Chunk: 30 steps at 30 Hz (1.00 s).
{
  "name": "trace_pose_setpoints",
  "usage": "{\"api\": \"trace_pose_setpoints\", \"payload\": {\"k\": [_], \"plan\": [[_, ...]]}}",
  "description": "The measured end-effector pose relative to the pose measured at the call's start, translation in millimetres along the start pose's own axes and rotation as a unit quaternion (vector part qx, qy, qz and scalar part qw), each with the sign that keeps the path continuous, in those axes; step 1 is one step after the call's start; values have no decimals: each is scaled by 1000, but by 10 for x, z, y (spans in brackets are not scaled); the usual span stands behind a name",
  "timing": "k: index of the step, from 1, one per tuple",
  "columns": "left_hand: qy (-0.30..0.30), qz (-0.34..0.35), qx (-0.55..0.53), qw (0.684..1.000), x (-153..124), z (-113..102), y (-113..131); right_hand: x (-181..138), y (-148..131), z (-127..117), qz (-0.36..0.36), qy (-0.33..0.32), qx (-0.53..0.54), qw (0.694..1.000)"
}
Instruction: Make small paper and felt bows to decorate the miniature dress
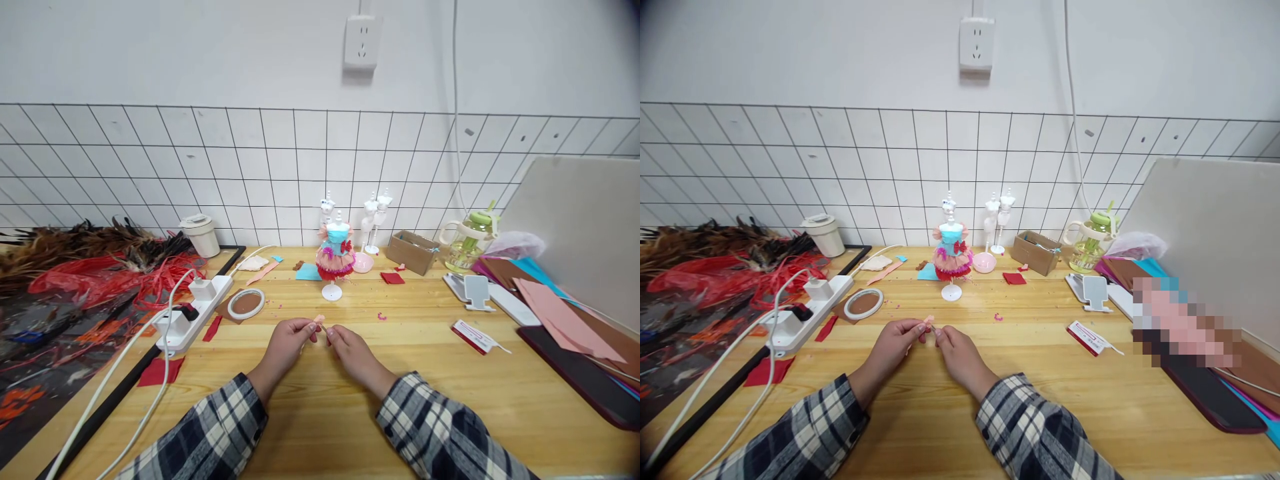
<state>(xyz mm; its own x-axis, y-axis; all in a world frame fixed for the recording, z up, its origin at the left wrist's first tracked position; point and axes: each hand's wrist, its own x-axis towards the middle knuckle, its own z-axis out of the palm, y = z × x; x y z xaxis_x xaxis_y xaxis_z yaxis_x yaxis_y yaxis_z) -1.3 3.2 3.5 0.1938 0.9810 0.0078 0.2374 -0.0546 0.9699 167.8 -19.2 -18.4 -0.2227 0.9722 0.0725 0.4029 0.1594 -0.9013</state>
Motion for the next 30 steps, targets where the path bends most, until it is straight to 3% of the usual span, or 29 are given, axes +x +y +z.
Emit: {"api": "trace_pose_setpoints", "payload": {"k": [12, 21, 30], "plan": [[-61, 10, 4, 998, -1, 12, 9, 14, 34, 20, -5, -22, 80, 997], [-62, 19, 12, 998, 7, 20, -18, 18, 41, 40, 47, -43, 152, 986], [-65, 7, 9, 998, 5, 10, -10, 14, -6, 8, 41, -64, 183, 980]]}}
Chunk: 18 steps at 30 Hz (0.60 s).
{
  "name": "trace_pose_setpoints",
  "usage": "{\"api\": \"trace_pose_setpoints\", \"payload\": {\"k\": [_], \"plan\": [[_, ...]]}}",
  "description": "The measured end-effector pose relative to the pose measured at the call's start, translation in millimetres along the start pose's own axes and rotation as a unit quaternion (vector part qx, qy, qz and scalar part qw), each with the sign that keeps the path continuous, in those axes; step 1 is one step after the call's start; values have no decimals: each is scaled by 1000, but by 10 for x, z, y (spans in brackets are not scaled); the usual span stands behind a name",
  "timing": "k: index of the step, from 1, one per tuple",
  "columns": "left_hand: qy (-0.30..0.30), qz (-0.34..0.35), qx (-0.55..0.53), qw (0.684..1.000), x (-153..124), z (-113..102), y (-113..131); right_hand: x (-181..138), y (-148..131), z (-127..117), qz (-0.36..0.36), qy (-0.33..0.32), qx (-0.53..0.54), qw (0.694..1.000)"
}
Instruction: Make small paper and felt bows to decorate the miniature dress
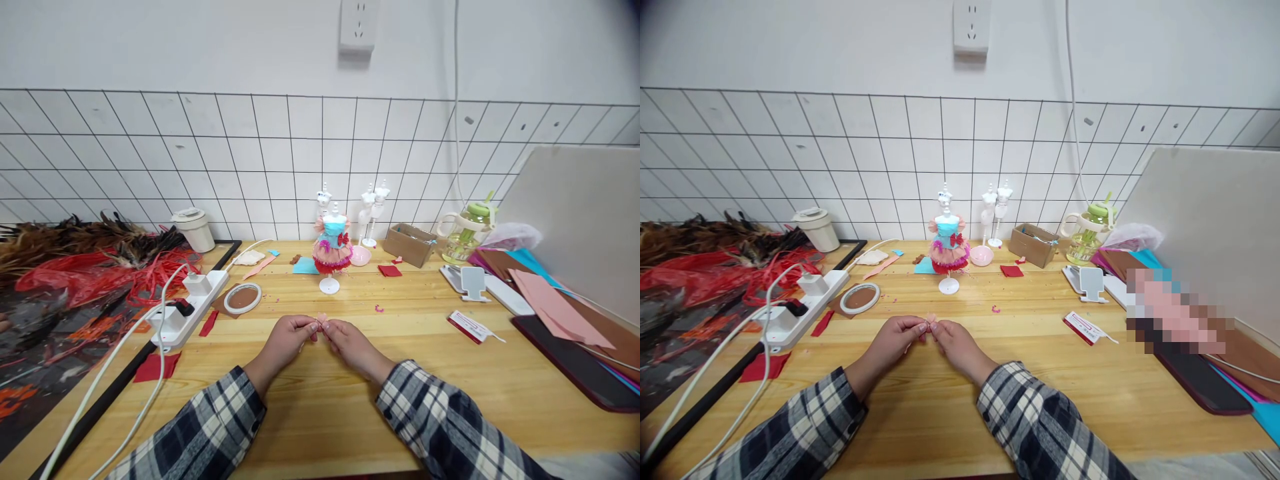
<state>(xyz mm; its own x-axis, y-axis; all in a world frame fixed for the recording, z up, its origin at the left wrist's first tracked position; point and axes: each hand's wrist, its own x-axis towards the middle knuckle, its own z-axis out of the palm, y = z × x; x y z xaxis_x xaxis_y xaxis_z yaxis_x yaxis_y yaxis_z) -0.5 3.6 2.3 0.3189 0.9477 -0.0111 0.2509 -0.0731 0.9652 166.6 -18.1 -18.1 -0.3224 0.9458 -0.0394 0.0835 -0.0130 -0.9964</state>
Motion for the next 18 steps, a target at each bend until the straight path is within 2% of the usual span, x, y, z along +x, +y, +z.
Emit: {"api": "trace_pose_setpoints", "payload": {"k": [4, 7, 10, 14, 18], "plan": [[-6, 7, 6, 1000, 11, -5, -23, 7, 10, -6, 0, 2, 2, 1000], [6, -4, -1, 1000, 17, -13, -30, 8, -9, -32, 6, 48, 4, 999], [39, 5, -39, 998, 9, -23, -2, -15, -71, -62, 19, 93, 61, 994], [10, 48, -103, 993, -19, 4, 43, -69, -159, -36, 24, 47, 135, 989], [-15, 26, -160, 987, -27, 93, 17, -72, -147, 54, 33, 6, 193, 981]]}}
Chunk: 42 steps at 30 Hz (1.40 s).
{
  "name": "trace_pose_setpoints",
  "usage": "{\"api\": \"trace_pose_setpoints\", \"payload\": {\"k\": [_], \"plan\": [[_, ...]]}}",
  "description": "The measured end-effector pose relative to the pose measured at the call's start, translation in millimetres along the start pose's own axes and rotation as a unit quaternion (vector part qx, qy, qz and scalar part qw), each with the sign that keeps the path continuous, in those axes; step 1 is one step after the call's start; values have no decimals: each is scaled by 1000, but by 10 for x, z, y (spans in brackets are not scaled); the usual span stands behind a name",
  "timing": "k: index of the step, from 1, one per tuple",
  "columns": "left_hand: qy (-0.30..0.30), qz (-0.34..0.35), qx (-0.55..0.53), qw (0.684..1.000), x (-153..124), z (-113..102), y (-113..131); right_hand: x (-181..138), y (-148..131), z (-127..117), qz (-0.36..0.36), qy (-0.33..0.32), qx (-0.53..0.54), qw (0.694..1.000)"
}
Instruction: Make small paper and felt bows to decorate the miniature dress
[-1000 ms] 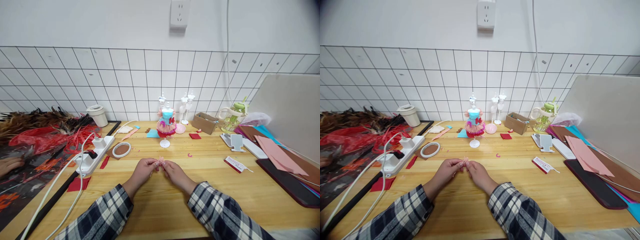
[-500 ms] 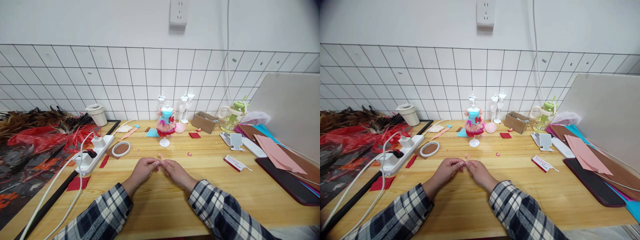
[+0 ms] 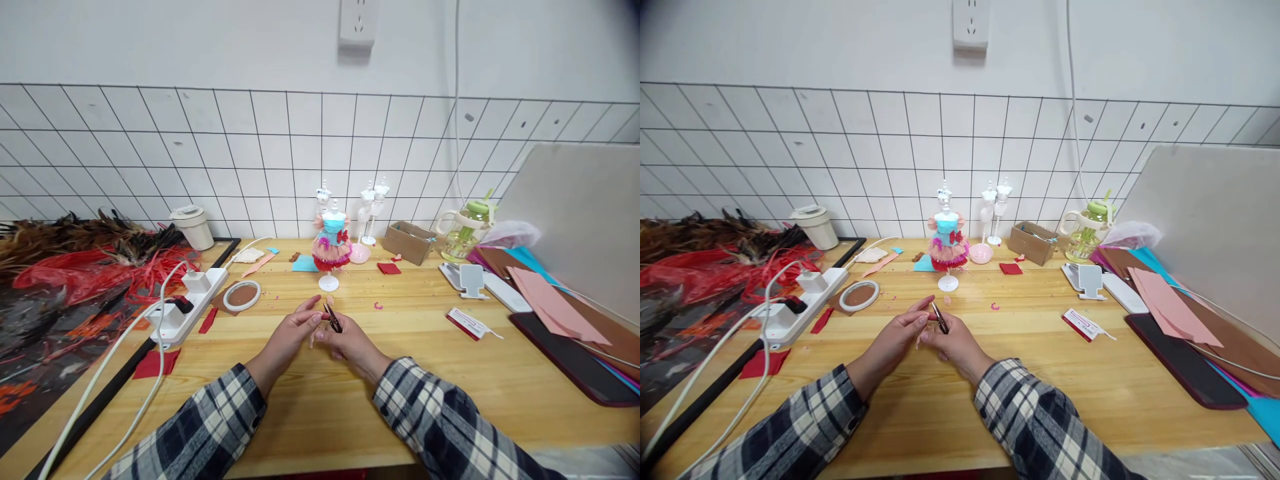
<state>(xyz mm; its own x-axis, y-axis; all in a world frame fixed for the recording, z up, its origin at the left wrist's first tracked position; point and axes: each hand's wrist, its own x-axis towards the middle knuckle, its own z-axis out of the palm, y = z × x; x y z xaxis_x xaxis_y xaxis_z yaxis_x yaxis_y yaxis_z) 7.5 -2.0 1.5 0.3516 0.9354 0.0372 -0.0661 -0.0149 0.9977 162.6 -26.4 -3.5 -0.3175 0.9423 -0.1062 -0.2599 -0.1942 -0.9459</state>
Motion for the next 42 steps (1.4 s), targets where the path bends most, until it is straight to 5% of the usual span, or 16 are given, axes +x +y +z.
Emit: {"api": "trace_pose_setpoints", "payload": {"k": [11, 14, 20, 27, 32, 35, 37, 42], "plan": [[69, -57, -150, 985, 64, 83, -163, -8, -4, 90, 47, 12, 21, 999], [73, -49, -159, 983, 58, 105, -161, 5, 16, 135, 0, 39, 10, 999], [87, -45, -195, 976, 48, 91, -120, 76, 100, 59, -57, 104, -86, 989], [124, -44, -232, 964, 50, 30, -109, 91, 97, -34, -60, 109, -130, 984], [118, -44, -230, 965, 52, -47, -108, 94, 33, -115, -100, 146, -300, 937], [120, -6, -133, 984, 59, -160, -55, 87, -14, -207, -143, 150, -424, 882], [110, 50, 33, 992, 55, -231, -2, 77, -42, -258, -166, 129, -481, 851], [41, 171, 441, 880, -11, -225, 92, 48, -65, -269, -168, 88, -536, 822]]}}
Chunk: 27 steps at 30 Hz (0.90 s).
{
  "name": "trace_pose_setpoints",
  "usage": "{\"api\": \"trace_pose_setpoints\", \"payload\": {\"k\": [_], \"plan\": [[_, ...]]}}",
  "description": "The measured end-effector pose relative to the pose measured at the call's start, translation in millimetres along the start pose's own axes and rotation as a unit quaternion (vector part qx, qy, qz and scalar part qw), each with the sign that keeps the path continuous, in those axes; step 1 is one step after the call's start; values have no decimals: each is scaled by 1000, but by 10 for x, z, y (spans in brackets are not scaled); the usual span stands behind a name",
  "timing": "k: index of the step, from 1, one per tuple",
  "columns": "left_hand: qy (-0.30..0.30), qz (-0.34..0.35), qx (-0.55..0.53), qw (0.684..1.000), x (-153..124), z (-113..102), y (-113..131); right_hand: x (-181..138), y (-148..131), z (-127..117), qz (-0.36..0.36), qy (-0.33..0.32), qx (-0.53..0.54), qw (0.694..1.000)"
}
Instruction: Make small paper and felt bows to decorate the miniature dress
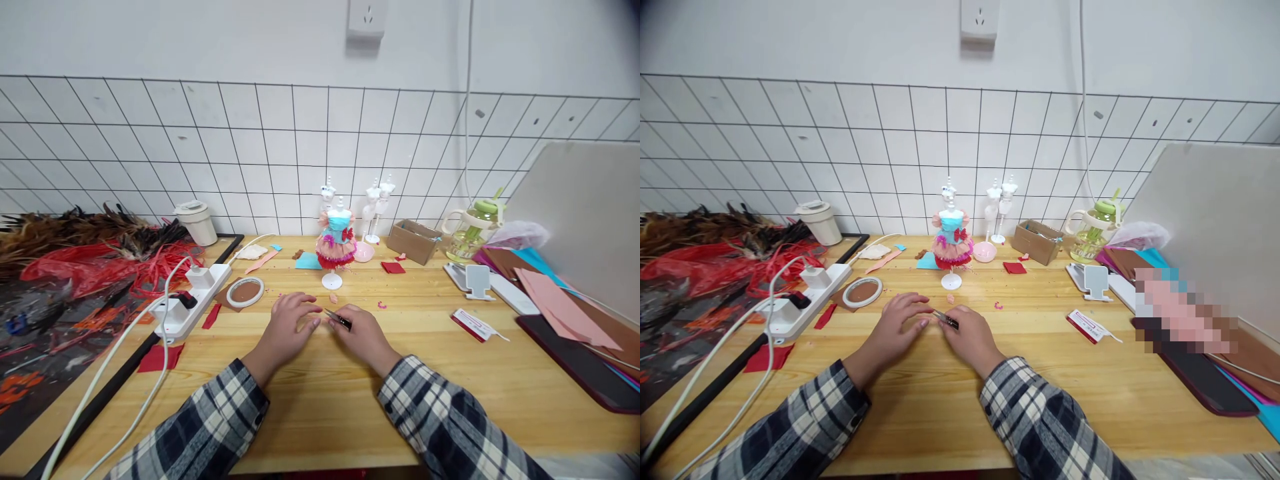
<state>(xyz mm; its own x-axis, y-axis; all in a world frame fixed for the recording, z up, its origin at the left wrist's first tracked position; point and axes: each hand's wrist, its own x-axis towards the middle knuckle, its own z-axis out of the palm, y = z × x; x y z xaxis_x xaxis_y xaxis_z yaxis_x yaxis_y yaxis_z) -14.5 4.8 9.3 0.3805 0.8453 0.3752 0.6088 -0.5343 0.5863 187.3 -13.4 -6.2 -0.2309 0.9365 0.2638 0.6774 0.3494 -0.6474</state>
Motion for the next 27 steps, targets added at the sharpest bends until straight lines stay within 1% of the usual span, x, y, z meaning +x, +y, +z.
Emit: {"api": "trace_pose_setpoints", "payload": {"k": [2, 4, 6, 9, 12, 15, 18, 22, 27], "plan": [[-19, 29, 80, 996, -25, 17, 60, -12, -21, 9, -6, -9, -12, 1000], [-30, 50, 126, 990, -44, 33, 110, -24, -40, 18, -9, -15, -26, 1000], [-33, 67, 152, 986, -55, 37, 143, -35, -53, 19, -14, -24, -38, 999], [-17, 82, 172, 982, -63, 29, 169, -45, -64, 11, -20, -34, -48, 998], [-8, 88, 175, 981, -64, 24, 180, -43, -63, 3, -19, -33, -46, 998], [-22, 83, 163, 983, -57, 31, 168, -35, -55, 7, -20, -28, -28, 999], [-23, 76, 150, 986, -47, 42, 144, -30, -49, 19, -17, -21, -15, 1000], [-19, 75, 142, 987, -47, 54, 137, -32, -46, 21, -7, -22, -28, 999], [-33, 56, 131, 989, -39, 61, 118, -16, -20, -5, -1, -29, -38, 999]]}}
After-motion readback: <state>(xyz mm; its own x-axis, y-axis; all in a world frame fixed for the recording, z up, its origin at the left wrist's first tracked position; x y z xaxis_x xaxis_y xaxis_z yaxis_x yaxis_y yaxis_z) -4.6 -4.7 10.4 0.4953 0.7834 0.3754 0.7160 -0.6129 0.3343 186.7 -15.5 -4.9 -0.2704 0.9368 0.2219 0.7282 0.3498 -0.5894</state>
